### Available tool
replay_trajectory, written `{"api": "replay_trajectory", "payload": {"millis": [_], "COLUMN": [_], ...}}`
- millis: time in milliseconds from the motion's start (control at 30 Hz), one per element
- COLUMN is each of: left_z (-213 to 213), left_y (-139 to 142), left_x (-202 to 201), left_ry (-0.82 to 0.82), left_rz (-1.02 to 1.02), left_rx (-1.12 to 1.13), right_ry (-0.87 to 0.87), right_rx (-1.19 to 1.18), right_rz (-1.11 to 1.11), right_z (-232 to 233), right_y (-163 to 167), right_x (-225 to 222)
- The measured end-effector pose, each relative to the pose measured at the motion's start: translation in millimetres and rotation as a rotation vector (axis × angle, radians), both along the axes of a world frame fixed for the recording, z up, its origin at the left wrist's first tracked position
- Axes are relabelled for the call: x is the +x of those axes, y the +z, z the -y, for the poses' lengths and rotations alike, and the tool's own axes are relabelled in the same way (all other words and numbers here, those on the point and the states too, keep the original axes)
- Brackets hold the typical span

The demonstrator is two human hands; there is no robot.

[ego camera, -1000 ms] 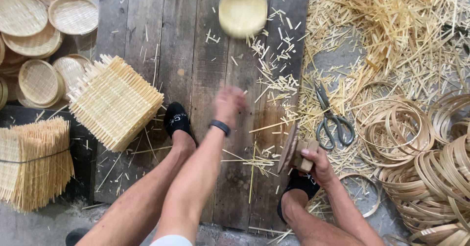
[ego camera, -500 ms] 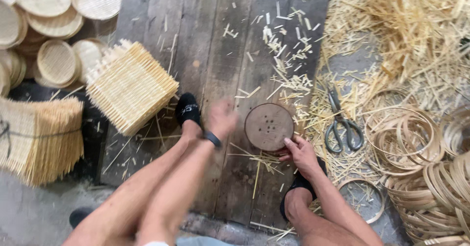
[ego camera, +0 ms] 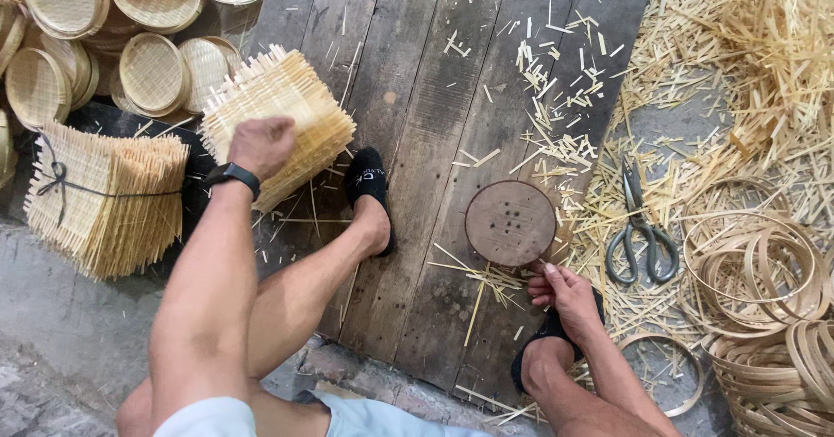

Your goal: The person sits on the floor and repeatedly trims the edges of woven bamboo trays using shears. They place each tray on a wooden block, cut the overhanging strips, and set the finished trays aside.

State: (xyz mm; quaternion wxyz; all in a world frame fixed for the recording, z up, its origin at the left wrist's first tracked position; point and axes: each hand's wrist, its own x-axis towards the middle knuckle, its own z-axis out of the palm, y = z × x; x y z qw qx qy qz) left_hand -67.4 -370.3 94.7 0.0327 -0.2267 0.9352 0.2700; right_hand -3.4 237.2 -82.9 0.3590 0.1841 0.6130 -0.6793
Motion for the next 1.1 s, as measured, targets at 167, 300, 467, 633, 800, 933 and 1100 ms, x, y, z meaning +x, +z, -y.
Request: {"api": "replay_trajectory", "payload": {"millis": [167, 300, 467, 633, 800, 933, 1100], "left_z": [-80, -251, -350, -341, -284, -265, -268], "left_y": [-4, -28, -46, -67, -138, -180, -177], "left_x": [-19, 17, 78, 71, 17, 23, 27], "left_ry": [-0.036, -0.648, -0.973, -0.737, 0.268, 0.22, 0.249], "left_rz": [-0.63, -0.757, -0.535, -0.419, 0.123, 0.233, 0.209], "left_rx": [-0.503, -0.246, -0.022, 0.291, 0.989, 0.965, 0.951], "right_ry": [-0.183, -0.336, -0.147, -0.191, -0.177, -0.194, -0.191], "right_rx": [-0.025, -0.327, 0.017, 0.125, 0.216, 0.22, 0.589], "right_rz": [-0.039, -0.046, -0.172, -0.212, -0.272, -0.305, -0.617], "right_z": [4, 0, 8, 21, 27, 30, -20], "right_y": [18, 32, 31, 41, 51, 38, 33], "right_x": [-3, -23, -52, -52, -53, -47, -52]}}
